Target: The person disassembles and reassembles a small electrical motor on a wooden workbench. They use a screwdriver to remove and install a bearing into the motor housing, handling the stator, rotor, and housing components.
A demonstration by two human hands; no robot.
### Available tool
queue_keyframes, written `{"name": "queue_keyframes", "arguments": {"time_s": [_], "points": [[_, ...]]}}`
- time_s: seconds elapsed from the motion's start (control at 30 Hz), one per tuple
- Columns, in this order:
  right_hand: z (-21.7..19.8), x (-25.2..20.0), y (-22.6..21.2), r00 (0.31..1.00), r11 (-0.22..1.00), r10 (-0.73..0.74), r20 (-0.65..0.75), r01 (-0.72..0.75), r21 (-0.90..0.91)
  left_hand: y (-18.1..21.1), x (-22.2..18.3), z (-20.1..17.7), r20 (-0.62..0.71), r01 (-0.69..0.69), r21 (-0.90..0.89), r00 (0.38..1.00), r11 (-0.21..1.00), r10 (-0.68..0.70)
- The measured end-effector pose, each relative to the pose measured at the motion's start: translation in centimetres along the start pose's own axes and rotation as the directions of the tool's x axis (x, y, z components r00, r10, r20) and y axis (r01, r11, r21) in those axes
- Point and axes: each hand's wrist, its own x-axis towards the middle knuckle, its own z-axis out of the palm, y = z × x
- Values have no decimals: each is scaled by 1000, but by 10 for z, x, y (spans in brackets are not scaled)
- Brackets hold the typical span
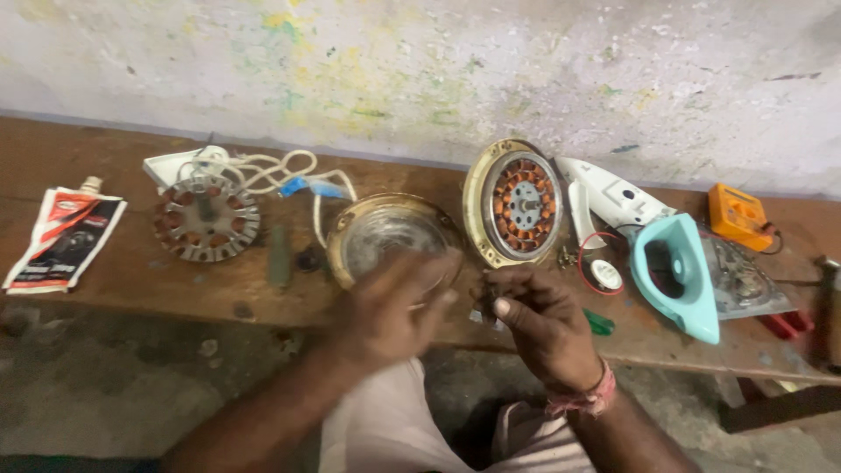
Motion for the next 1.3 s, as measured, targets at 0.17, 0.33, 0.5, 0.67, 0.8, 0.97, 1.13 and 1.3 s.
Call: {"name": "queue_keyframes", "arguments": {"time_s": [0.17, 0.33, 0.5, 0.67, 0.8, 0.97, 1.13, 1.3], "points": [[-16, -4, 3, 996, 991, -85, 22, 82, 106, -59, -21, -10, -279, 317, -44, 907, 947, -316], [-36, 13, -15, 963, 910, -139, -232, 32, -414, -99, -49, -21, -416, 289, 287, 896, 913, -152], [-73, 55, -29, 904, 564, -344, -252, -16, -826, -114, -57, -19, -442, 267, 350, 892, 898, -94], [-91, 79, -17, 923, 493, -315, -222, -41, -869, -112, -59, -19, -435, 337, 359, 885, 870, -163], [-95, 89, -8, 929, 604, -236, -285, -89, -792, -112, -59, -18, -406, 319, 341, 898, 884, -167], [-96, 98, -7, 937, 627, -178, -300, -127, -769, -114, -56, -17, -390, 307, 336, 906, 891, -165], [-94, 103, -21, 973, 391, -220, -67, 25, -920, -115, -55, -17, -366, 290, 348, 918, 892, -155], [-91, 110, -27, 985, 210, -171, 4, 41, -977, -113, -54, -17, -368, 316, 340, 911, 886, -184]]}}
